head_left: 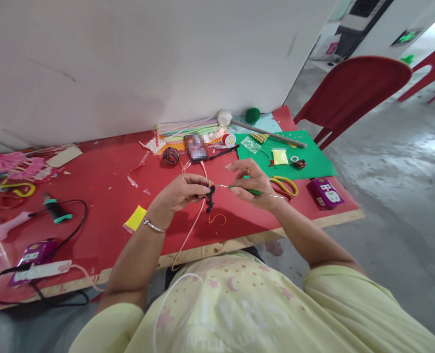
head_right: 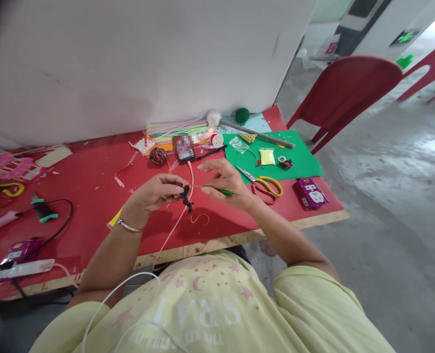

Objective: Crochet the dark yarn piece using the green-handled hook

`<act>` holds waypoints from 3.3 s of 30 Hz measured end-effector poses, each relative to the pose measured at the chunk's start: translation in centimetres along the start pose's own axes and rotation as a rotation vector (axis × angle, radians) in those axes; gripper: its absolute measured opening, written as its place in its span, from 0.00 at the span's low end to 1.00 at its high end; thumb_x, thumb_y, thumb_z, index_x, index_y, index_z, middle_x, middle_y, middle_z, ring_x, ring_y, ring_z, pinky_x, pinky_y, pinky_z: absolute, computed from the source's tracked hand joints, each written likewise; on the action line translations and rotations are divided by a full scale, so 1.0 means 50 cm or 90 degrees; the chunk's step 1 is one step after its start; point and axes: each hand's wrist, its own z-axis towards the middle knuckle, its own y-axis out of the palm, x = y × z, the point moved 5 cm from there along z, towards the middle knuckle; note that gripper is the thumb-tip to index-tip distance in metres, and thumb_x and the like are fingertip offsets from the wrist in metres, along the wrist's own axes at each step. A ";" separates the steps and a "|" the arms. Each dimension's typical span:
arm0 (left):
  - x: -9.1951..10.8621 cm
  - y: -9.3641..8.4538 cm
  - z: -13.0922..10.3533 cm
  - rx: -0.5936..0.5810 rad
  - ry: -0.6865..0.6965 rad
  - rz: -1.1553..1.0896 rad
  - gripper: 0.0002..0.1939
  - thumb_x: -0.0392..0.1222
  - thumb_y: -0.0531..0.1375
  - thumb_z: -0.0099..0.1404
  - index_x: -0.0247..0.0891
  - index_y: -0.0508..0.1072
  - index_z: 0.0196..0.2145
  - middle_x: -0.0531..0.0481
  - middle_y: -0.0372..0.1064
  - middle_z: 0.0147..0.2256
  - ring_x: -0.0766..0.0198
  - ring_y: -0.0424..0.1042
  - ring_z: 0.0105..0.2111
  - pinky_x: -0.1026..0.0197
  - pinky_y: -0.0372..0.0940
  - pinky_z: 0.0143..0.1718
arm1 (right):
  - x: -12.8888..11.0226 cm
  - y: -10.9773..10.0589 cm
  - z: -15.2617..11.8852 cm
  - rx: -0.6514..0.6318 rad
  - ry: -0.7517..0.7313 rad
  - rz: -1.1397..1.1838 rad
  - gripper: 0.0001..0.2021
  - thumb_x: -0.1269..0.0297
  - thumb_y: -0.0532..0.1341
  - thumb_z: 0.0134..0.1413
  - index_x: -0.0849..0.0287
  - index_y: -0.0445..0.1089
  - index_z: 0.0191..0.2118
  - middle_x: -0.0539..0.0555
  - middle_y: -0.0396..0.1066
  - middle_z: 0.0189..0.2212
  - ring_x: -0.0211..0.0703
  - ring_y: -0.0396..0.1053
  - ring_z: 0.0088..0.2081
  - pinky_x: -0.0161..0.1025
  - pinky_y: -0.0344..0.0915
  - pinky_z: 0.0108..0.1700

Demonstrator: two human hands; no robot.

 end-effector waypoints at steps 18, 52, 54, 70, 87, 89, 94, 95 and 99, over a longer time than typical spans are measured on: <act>0.002 0.008 -0.001 0.023 0.039 0.084 0.13 0.40 0.74 0.48 0.35 0.83 0.33 0.51 0.72 0.24 0.72 0.61 0.20 0.67 0.51 0.21 | -0.002 0.012 -0.009 0.019 0.050 0.024 0.10 0.59 0.63 0.64 0.56 0.80 0.36 0.60 0.67 0.54 0.49 0.70 0.53 0.42 0.75 0.41; -0.018 0.037 0.000 0.177 0.188 -0.120 0.19 0.35 0.74 0.46 0.38 0.84 0.40 0.53 0.70 0.24 0.77 0.55 0.18 0.71 0.47 0.17 | -0.015 0.086 -0.054 0.217 0.079 -0.080 0.09 0.60 0.60 0.65 0.56 0.76 0.42 0.62 0.67 0.53 0.51 0.69 0.52 0.47 0.74 0.42; -0.018 0.037 -0.002 0.228 0.241 -0.079 0.19 0.36 0.73 0.48 0.39 0.84 0.41 0.54 0.71 0.25 0.77 0.56 0.19 0.70 0.50 0.19 | -0.019 0.087 -0.052 0.230 0.093 -0.082 0.07 0.63 0.61 0.64 0.57 0.76 0.41 0.62 0.67 0.53 0.51 0.69 0.52 0.47 0.74 0.42; -0.020 0.039 -0.010 0.272 0.275 -0.060 0.20 0.41 0.71 0.53 0.40 0.83 0.45 0.53 0.74 0.28 0.76 0.56 0.18 0.68 0.51 0.19 | -0.025 0.092 -0.041 0.253 0.187 -0.019 0.12 0.60 0.58 0.66 0.58 0.76 0.34 0.62 0.69 0.51 0.51 0.70 0.53 0.49 0.73 0.45; 0.005 0.040 -0.006 0.210 0.196 -0.155 0.20 0.33 0.73 0.43 0.36 0.84 0.38 0.56 0.68 0.21 0.79 0.51 0.15 0.70 0.41 0.15 | 0.018 0.128 -0.041 0.276 0.137 -0.092 0.18 0.48 0.58 0.65 0.55 0.77 0.37 0.62 0.67 0.52 0.56 0.66 0.54 0.53 0.73 0.48; 0.014 0.024 -0.015 0.178 0.156 -0.123 0.19 0.32 0.74 0.42 0.34 0.84 0.36 0.54 0.68 0.20 0.80 0.51 0.15 0.70 0.42 0.16 | 0.024 0.109 -0.037 0.196 0.079 -0.118 0.17 0.46 0.60 0.62 0.53 0.78 0.37 0.61 0.67 0.51 0.56 0.66 0.52 0.54 0.74 0.48; 0.013 0.009 -0.026 0.159 0.092 -0.086 0.19 0.32 0.74 0.42 0.32 0.84 0.37 0.57 0.63 0.17 0.79 0.51 0.15 0.70 0.40 0.16 | 0.003 0.060 -0.029 0.100 -0.059 -0.226 0.10 0.53 0.65 0.60 0.51 0.79 0.38 0.58 0.69 0.52 0.54 0.66 0.53 0.48 0.76 0.48; 0.011 0.010 -0.026 0.161 0.088 -0.085 0.19 0.32 0.74 0.43 0.32 0.84 0.37 0.57 0.62 0.16 0.79 0.51 0.15 0.70 0.39 0.16 | -0.003 0.055 -0.027 0.096 -0.075 -0.243 0.09 0.54 0.65 0.61 0.52 0.79 0.38 0.58 0.70 0.52 0.53 0.66 0.54 0.47 0.76 0.47; 0.001 0.010 -0.020 0.155 0.069 -0.095 0.18 0.33 0.73 0.43 0.32 0.84 0.36 0.57 0.60 0.16 0.79 0.50 0.14 0.70 0.38 0.16 | -0.022 0.051 -0.025 0.113 -0.121 -0.276 0.09 0.54 0.64 0.62 0.52 0.79 0.39 0.58 0.71 0.51 0.52 0.68 0.53 0.47 0.76 0.49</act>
